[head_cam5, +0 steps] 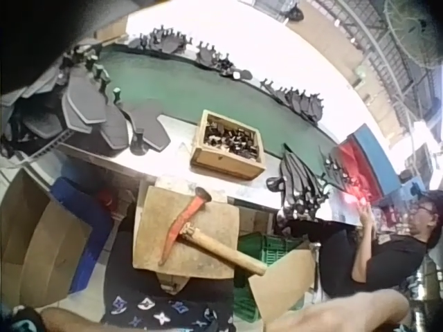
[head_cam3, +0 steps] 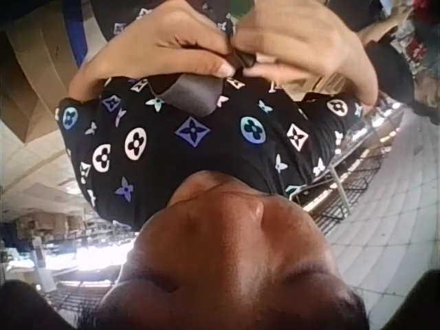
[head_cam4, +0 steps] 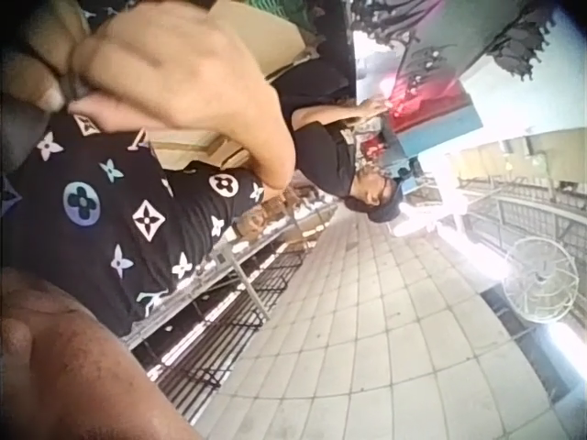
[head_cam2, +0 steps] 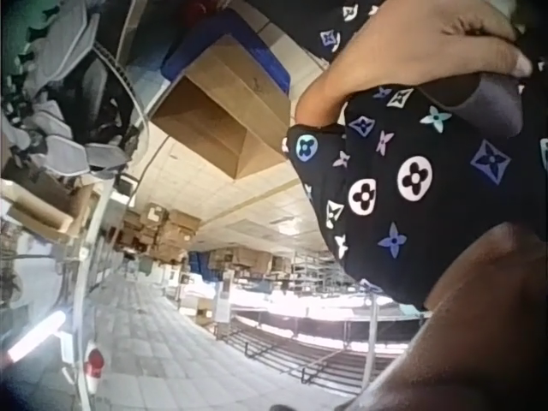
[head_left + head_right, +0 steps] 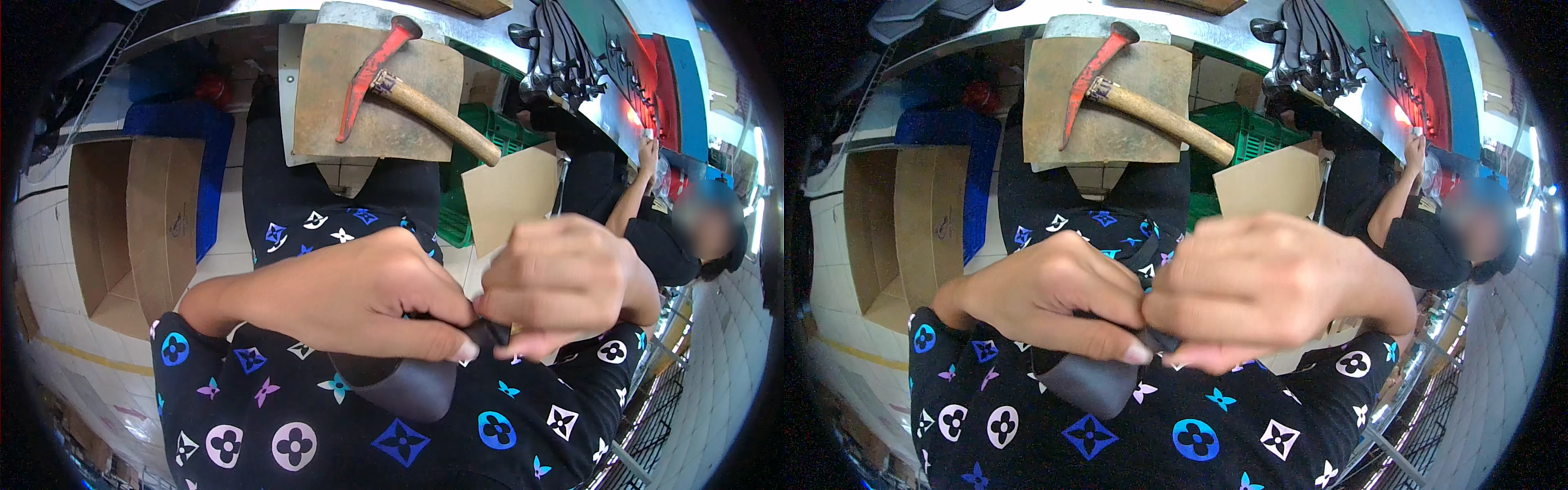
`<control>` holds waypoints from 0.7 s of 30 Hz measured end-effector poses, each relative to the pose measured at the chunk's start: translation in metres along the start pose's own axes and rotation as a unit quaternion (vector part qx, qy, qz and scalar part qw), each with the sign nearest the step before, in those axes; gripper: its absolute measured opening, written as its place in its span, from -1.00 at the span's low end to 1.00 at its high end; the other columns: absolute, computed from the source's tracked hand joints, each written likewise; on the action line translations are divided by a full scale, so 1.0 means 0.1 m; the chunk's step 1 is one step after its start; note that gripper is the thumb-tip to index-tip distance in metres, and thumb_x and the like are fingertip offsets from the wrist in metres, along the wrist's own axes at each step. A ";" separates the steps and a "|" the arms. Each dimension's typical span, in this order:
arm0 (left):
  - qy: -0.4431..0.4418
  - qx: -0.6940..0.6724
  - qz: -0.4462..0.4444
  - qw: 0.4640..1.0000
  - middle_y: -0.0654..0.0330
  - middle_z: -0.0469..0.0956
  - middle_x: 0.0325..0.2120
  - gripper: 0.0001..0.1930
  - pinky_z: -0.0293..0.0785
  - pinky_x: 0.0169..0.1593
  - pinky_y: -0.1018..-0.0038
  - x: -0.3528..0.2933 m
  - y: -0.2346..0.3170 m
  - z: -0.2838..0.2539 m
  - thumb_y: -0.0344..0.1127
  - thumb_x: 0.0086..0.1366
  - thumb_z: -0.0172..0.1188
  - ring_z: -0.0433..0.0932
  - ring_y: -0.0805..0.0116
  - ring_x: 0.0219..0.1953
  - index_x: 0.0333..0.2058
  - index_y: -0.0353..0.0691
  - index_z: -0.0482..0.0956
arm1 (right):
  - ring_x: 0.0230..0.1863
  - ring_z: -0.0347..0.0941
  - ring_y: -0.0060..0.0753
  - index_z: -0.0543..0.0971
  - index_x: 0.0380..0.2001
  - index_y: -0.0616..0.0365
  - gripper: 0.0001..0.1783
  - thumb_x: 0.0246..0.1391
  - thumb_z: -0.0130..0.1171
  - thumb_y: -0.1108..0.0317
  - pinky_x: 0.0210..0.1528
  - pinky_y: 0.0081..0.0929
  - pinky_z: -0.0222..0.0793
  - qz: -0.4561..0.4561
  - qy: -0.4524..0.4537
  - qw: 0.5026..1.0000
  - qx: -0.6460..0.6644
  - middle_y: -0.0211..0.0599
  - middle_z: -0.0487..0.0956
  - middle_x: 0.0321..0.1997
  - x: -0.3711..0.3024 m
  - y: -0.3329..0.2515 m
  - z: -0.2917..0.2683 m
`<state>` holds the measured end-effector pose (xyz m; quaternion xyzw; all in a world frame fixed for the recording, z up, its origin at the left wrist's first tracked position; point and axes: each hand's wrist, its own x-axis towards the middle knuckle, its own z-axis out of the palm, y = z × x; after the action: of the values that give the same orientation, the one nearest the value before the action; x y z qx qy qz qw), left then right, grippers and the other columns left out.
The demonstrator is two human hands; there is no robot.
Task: Assembling shoe components by attaching plastic clips and using a hammer.
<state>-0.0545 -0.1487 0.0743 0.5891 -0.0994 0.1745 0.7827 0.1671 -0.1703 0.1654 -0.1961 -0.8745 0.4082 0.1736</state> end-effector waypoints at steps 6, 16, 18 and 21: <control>0.136 0.069 -0.033 0.988 -0.02 0.57 -0.39 -0.70 0.45 -0.26 0.34 -0.07 0.08 0.05 -0.21 0.40 0.16 0.60 0.09 -0.34 -0.11 -0.38 0.56 | 0.08 0.48 -0.05 0.58 -0.02 0.34 -0.43 0.09 0.37 0.06 0.12 -0.26 0.40 0.039 0.197 0.958 0.205 0.05 0.51 0.07 -0.18 0.40 0.53; 0.100 -0.207 -0.232 0.945 0.15 0.50 -0.13 -0.56 0.34 0.14 0.48 0.00 0.10 0.14 -0.17 0.55 -0.08 0.47 0.39 0.00 0.20 -0.39 0.37 | -0.01 0.47 -0.12 0.58 -0.22 0.31 -0.38 0.26 0.10 -0.17 0.14 -0.12 0.36 0.044 0.419 0.782 0.460 -0.12 0.58 -0.21 0.01 0.39 1.13; 0.132 -0.260 -0.228 0.929 0.16 0.51 -0.14 -0.59 0.34 0.13 0.47 0.04 0.15 0.14 -0.17 0.55 -0.09 0.47 0.38 -0.01 0.14 -0.38 0.42 | -0.02 0.48 -0.13 0.58 -0.22 0.31 -0.38 0.26 0.10 -0.17 0.13 -0.15 0.38 0.053 0.422 0.777 0.464 -0.11 0.58 -0.20 0.00 0.36 1.12; 0.142 -0.243 -0.240 0.929 0.16 0.52 -0.15 -0.64 0.35 0.11 0.48 0.04 0.20 0.15 -0.17 0.54 -0.07 0.47 0.39 -0.03 0.03 -0.37 0.48 | -0.02 0.49 -0.21 0.59 -0.23 0.33 -0.37 0.25 0.10 -0.18 0.02 -0.35 0.44 0.062 0.412 0.775 0.475 -0.08 0.59 -0.15 -0.02 0.35 1.13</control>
<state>-0.0574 -0.1579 0.0979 0.3562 0.1177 0.0339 0.9263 0.1233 -0.2234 0.0688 -0.2920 -0.4004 0.6613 0.5631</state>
